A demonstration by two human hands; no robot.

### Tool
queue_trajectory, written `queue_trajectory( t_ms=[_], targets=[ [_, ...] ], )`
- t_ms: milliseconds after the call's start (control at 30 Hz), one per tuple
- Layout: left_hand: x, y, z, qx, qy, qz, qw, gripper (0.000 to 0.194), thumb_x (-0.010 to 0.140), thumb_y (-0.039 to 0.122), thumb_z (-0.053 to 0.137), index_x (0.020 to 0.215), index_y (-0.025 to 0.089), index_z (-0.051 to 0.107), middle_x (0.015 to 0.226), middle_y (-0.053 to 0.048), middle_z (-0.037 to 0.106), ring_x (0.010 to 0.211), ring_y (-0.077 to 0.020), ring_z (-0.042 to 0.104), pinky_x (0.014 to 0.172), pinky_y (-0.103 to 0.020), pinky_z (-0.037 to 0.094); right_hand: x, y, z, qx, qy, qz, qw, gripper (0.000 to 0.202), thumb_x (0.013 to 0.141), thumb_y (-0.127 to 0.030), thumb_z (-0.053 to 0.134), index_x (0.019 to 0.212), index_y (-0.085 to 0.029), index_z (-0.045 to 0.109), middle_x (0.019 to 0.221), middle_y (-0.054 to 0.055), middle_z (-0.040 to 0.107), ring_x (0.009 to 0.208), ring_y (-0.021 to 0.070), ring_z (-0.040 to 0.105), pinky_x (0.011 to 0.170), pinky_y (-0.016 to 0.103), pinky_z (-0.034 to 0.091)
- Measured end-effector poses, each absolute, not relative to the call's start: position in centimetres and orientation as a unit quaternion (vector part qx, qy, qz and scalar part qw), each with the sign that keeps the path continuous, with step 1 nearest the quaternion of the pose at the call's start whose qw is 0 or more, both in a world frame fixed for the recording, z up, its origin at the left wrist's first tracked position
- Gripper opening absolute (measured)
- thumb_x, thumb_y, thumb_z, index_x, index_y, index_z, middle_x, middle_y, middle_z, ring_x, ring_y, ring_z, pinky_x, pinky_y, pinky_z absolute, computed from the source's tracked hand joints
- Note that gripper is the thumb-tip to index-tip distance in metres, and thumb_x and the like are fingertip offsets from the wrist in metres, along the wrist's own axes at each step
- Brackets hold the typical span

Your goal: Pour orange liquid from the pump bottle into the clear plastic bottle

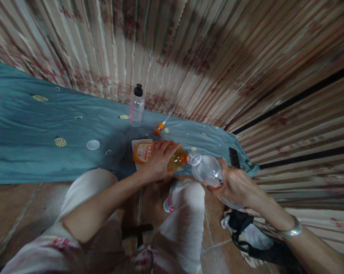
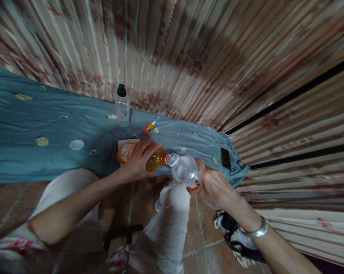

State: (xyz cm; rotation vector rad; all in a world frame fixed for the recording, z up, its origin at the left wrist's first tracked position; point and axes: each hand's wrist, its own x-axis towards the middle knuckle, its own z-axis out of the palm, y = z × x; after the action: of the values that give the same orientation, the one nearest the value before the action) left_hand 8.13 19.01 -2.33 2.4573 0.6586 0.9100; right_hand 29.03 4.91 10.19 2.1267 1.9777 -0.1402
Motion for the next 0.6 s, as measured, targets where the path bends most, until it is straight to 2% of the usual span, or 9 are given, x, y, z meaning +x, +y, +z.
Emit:
queue_trajectory(
  t_ms=[233,367,600],
  targets=[
    [8.01,18.94,-2.13,0.889,0.241,0.324,0.216,0.085,0.065,0.023,0.073,0.141,0.018,0.037,0.135,-0.016,0.047,0.123,-0.0352,0.043,0.106,-0.055,0.031,29.25,4.76,9.96,0.726,0.676,-0.036,0.123,0.061,0.078,-0.04,0.058,0.126,-0.007,0.042,0.08,0.01,0.073,0.068,0.0263,0.071,0.054,0.028,0.041],
    [8.03,18.96,-2.22,0.886,0.241,0.328,0.223,0.085,0.063,0.022,0.073,0.14,0.017,0.038,0.134,-0.017,0.047,0.123,-0.0358,0.043,0.107,-0.055,0.031,29.02,4.84,10.04,0.733,0.667,-0.035,0.132,0.067,0.076,-0.045,0.059,0.127,-0.006,0.042,0.08,0.011,0.074,0.07,0.0289,0.071,0.054,0.029,0.041],
    [8.04,18.94,-2.38,0.888,0.241,0.327,0.214,0.087,0.062,0.022,0.073,0.141,0.018,0.037,0.135,-0.016,0.047,0.123,-0.0352,0.043,0.107,-0.055,0.031,29.14,4.64,9.93,0.725,0.678,-0.033,0.116,0.064,0.075,-0.041,0.06,0.126,-0.007,0.042,0.08,0.01,0.073,0.068,0.0281,0.071,0.054,0.029,0.041]
  ],
)
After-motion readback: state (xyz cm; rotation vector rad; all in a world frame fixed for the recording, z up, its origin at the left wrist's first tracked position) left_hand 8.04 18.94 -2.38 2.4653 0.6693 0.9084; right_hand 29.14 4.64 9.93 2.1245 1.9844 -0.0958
